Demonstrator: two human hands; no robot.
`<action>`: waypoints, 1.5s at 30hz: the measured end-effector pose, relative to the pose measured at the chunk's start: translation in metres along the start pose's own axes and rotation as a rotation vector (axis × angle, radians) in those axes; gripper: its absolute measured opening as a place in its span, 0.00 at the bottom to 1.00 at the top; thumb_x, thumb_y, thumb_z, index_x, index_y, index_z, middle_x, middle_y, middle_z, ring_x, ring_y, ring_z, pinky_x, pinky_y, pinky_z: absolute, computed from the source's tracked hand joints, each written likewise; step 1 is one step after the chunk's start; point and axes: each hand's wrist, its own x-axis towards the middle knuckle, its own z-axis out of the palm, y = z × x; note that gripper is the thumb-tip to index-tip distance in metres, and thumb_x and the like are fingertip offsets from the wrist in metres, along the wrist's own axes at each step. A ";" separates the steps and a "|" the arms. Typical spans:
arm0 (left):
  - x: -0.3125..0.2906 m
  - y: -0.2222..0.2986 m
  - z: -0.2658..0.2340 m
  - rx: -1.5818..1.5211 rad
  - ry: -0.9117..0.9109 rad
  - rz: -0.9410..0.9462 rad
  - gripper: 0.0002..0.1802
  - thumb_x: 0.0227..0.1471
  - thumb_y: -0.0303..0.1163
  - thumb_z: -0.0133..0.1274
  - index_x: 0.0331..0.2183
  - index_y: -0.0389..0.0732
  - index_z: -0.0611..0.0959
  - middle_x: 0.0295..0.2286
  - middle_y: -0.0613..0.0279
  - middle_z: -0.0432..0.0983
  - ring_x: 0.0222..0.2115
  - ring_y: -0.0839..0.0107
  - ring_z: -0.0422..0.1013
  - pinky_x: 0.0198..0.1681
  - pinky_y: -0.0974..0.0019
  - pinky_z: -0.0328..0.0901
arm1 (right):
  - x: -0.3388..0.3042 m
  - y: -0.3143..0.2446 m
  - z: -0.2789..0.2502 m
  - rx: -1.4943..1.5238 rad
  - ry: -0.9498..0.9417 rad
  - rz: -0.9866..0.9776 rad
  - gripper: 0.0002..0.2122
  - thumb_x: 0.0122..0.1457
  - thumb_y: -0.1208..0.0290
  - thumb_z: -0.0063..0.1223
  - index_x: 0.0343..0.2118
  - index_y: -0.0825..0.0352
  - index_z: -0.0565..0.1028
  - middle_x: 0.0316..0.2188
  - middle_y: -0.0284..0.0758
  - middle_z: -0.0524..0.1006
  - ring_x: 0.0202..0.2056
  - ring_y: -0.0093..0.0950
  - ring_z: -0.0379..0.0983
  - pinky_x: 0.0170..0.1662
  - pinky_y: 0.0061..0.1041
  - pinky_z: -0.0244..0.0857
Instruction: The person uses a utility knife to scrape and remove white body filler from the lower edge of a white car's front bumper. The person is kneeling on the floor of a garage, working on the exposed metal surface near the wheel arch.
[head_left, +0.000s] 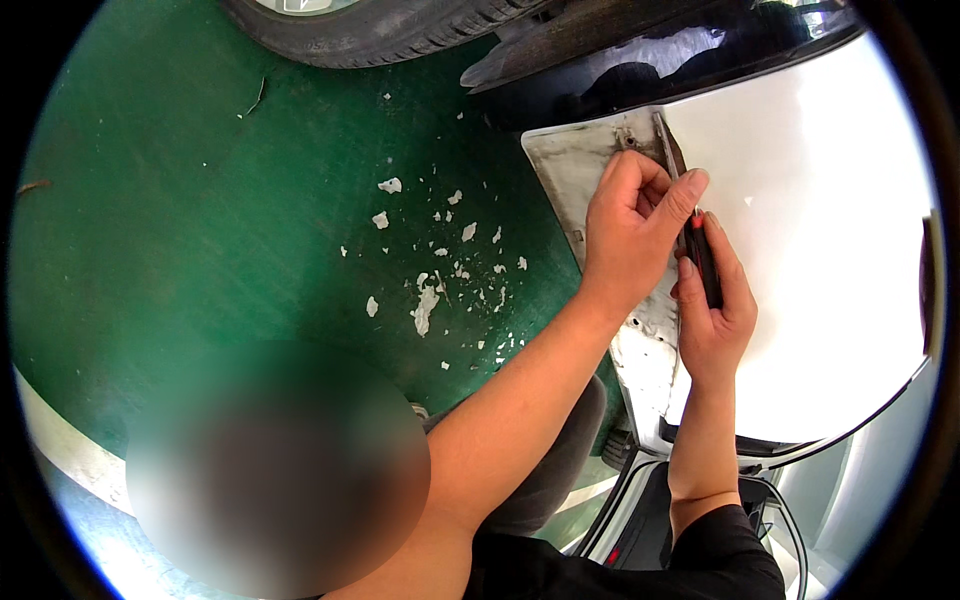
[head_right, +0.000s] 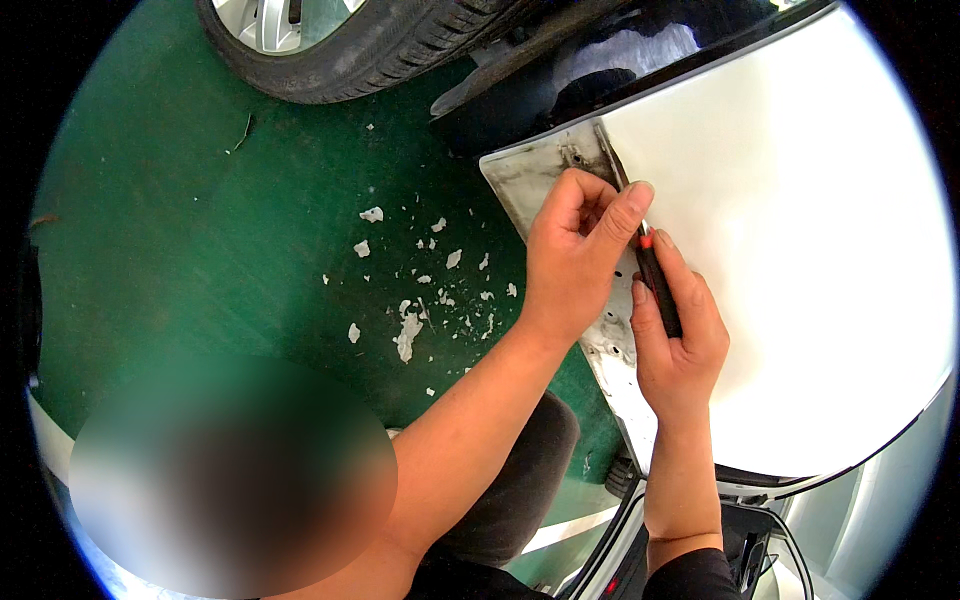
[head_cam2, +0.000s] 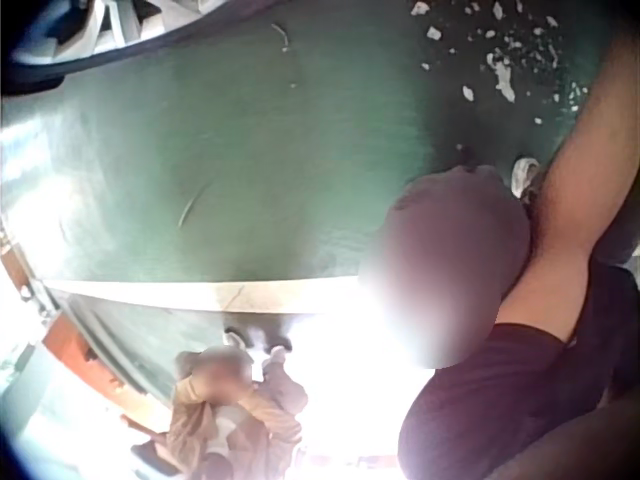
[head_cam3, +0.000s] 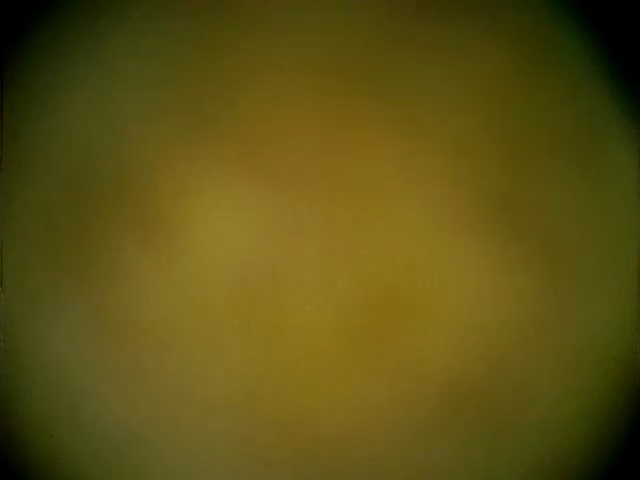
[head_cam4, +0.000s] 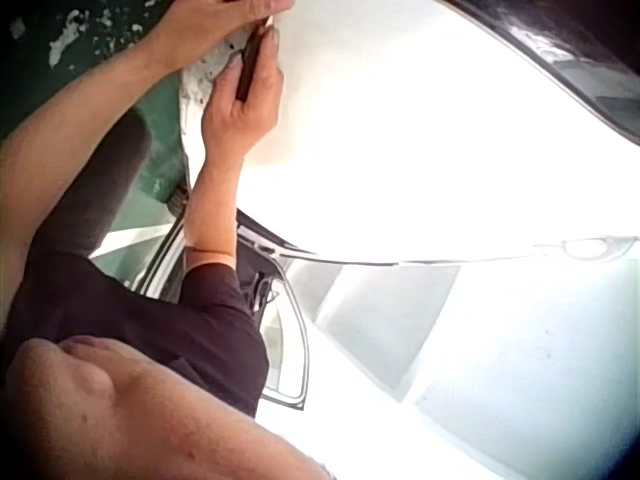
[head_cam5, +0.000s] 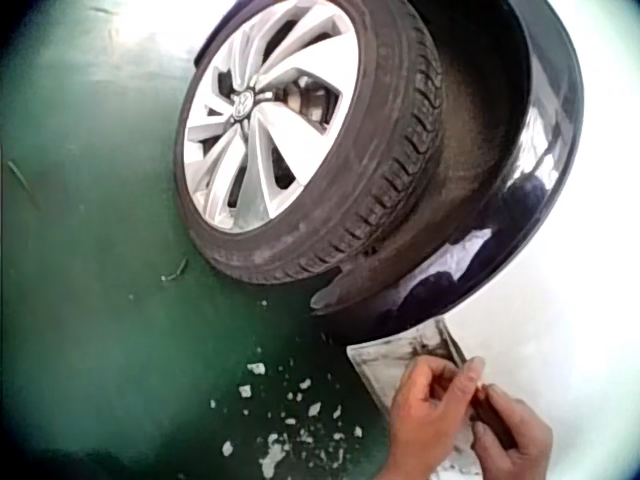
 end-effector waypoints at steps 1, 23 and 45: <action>0.001 0.000 0.000 -0.006 0.002 0.008 0.19 0.64 0.42 0.67 0.31 0.42 0.77 0.27 0.75 0.71 0.28 0.86 0.64 0.31 0.77 0.61 | 0.001 -0.001 0.001 0.006 0.002 -0.008 0.22 0.66 0.83 0.60 0.63 0.68 0.77 0.50 0.39 0.84 0.46 0.22 0.80 0.50 0.23 0.73; 0.003 -0.006 0.001 0.007 -0.012 0.026 0.18 0.66 0.43 0.65 0.31 0.42 0.77 0.26 0.76 0.71 0.27 0.87 0.63 0.30 0.78 0.61 | 0.002 -0.019 0.005 -0.041 0.014 0.074 0.22 0.66 0.84 0.59 0.63 0.67 0.78 0.54 0.39 0.83 0.54 0.27 0.80 0.58 0.26 0.72; 0.006 -0.006 -0.002 0.002 -0.021 0.017 0.19 0.67 0.42 0.65 0.31 0.42 0.76 0.26 0.76 0.72 0.27 0.87 0.64 0.30 0.78 0.61 | 0.000 -0.014 0.016 -0.113 0.057 -0.063 0.23 0.66 0.85 0.57 0.64 0.67 0.77 0.52 0.39 0.83 0.53 0.29 0.80 0.58 0.27 0.72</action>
